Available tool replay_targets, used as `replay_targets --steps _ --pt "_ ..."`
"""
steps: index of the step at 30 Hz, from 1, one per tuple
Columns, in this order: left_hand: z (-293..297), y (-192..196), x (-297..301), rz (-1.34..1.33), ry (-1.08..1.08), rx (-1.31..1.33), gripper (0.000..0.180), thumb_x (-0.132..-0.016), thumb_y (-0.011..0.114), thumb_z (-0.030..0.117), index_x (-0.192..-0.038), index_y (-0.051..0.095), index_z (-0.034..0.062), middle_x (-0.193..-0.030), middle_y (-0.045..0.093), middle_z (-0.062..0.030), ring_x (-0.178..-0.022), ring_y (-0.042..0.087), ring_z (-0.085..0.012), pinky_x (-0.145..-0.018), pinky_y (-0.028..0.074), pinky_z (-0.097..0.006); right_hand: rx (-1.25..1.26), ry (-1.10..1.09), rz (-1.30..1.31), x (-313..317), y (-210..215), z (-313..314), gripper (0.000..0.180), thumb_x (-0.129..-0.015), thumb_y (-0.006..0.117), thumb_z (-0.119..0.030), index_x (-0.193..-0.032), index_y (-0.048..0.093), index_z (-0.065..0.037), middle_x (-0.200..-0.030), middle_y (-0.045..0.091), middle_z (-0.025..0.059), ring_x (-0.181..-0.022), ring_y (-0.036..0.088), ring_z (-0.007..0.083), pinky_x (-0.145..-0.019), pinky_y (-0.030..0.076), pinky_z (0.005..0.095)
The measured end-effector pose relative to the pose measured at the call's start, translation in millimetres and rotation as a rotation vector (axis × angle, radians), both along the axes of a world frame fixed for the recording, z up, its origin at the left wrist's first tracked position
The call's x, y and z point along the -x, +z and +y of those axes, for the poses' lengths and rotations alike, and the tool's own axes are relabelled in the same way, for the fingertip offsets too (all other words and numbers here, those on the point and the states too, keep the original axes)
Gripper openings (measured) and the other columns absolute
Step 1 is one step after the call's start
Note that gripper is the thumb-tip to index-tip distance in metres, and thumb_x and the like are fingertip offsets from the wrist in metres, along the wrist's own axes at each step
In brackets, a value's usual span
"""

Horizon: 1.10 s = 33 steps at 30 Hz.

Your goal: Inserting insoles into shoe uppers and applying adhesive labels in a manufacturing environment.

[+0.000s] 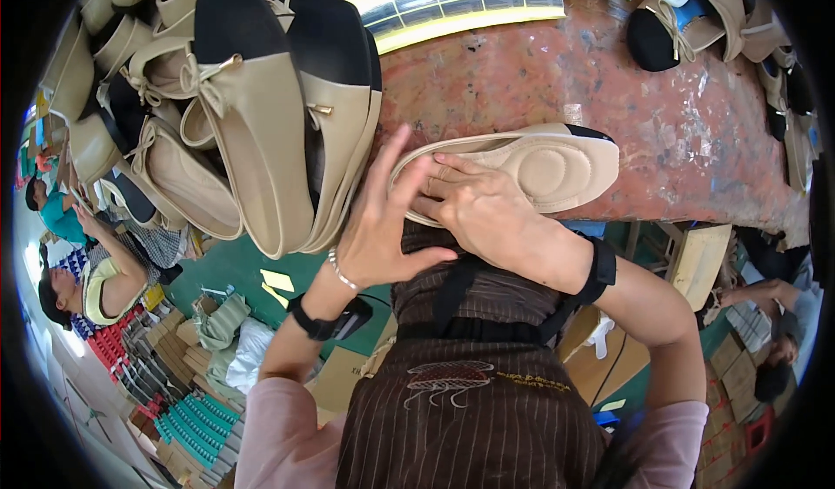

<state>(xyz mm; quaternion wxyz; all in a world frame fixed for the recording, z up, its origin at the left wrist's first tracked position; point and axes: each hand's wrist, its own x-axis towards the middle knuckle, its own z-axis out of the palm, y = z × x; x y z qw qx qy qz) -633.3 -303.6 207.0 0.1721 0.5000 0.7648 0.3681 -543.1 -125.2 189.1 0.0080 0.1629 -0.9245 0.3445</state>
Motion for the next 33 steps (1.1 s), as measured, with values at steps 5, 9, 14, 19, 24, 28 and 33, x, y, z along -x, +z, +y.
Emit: replay_targets --steps 5,9,14,19,24,28,33 --pt "22 56 -9 0.757 -0.149 0.607 0.036 -0.063 0.08 0.02 -0.097 0.075 0.0063 -0.106 0.067 -0.013 -0.119 0.055 -0.0341 -0.104 0.039 -0.05 -0.048 -0.091 0.015 -4 -5 -9 0.039 -0.081 0.06 -0.015 -0.116 0.072 0.0 -0.134 0.064 0.0107 -0.127 0.059 0.0217 -0.115 0.038 0.0356" --pt "33 37 -9 0.967 -0.266 0.642 0.014 -0.066 0.07 0.014 -0.075 0.076 0.0046 -0.086 0.068 -0.0126 -0.111 0.059 -0.0306 -0.105 0.038 -0.05 -0.248 -0.218 0.001 -24 10 -1 0.029 -0.081 0.062 -0.016 -0.102 0.077 -0.003 -0.127 0.068 0.0112 -0.123 0.062 0.0201 -0.115 0.039 0.0359" --pt "31 38 -6 0.825 -0.213 0.596 0.011 -0.064 0.067 0.01 -0.068 0.075 0.0033 -0.074 0.064 -0.0086 -0.092 0.059 -0.0253 -0.101 0.041 -0.044 -0.445 -0.29 0.012 -43 22 12 0.024 -0.078 0.061 -0.015 -0.092 0.079 -0.007 -0.115 0.072 0.0126 -0.115 0.065 0.0247 -0.121 0.03 0.0411" --pt "30 42 -11 0.749 -0.161 0.585 0.009 -0.062 0.071 0.011 -0.066 0.074 0.003 -0.076 0.064 -0.0089 -0.089 0.058 -0.0263 -0.079 0.046 -0.039 -0.3 -0.271 -0.031 -40 35 27 0.027 -0.075 0.065 -0.004 -0.098 0.079 -0.009 -0.11 0.073 0.0085 -0.117 0.063 0.0267 -0.12 0.029 0.0507" --pt "52 32 -67 0.424 -0.03 0.327 0.018 -0.075 0.078 0.025 -0.077 0.073 0.0076 -0.083 0.063 -0.0045 -0.083 0.059 -0.0238 -0.068 0.052 -0.037 -0.457 -0.97 0.337 -3 43 71 0.042 -0.082 0.068 -0.008 -0.124 0.065 -0.005 -0.128 0.064 0.0184 -0.114 0.065 0.0338 -0.112 0.032 0.0568" --pt "78 37 -85 0.391 0.029 0.366 0.023 -0.075 0.079 0.024 -0.088 0.071 0.0076 -0.094 0.062 -0.0039 -0.085 0.063 -0.0246 -0.068 0.055 -0.036 0.438 -0.771 -0.031 16 61 93 0.041 -0.081 0.071 -0.008 -0.12 0.063 -0.001 -0.133 0.058 0.0262 -0.115 0.062 0.0421 -0.1 0.048 0.0505" --pt "72 19 -82 0.393 -0.018 0.57 0.034 -0.073 0.073 0.017 -0.104 0.07 0.0045 -0.109 0.061 -0.01 -0.066 0.066 -0.0223 -0.059 0.057 -0.034 -0.114 -0.614 -0.013 -37 65 39 0.027 -0.081 0.066 -0.004 -0.105 0.058 0.003 -0.129 0.059 0.0299 -0.113 0.063 0.0443 -0.101 0.048 0.0536"
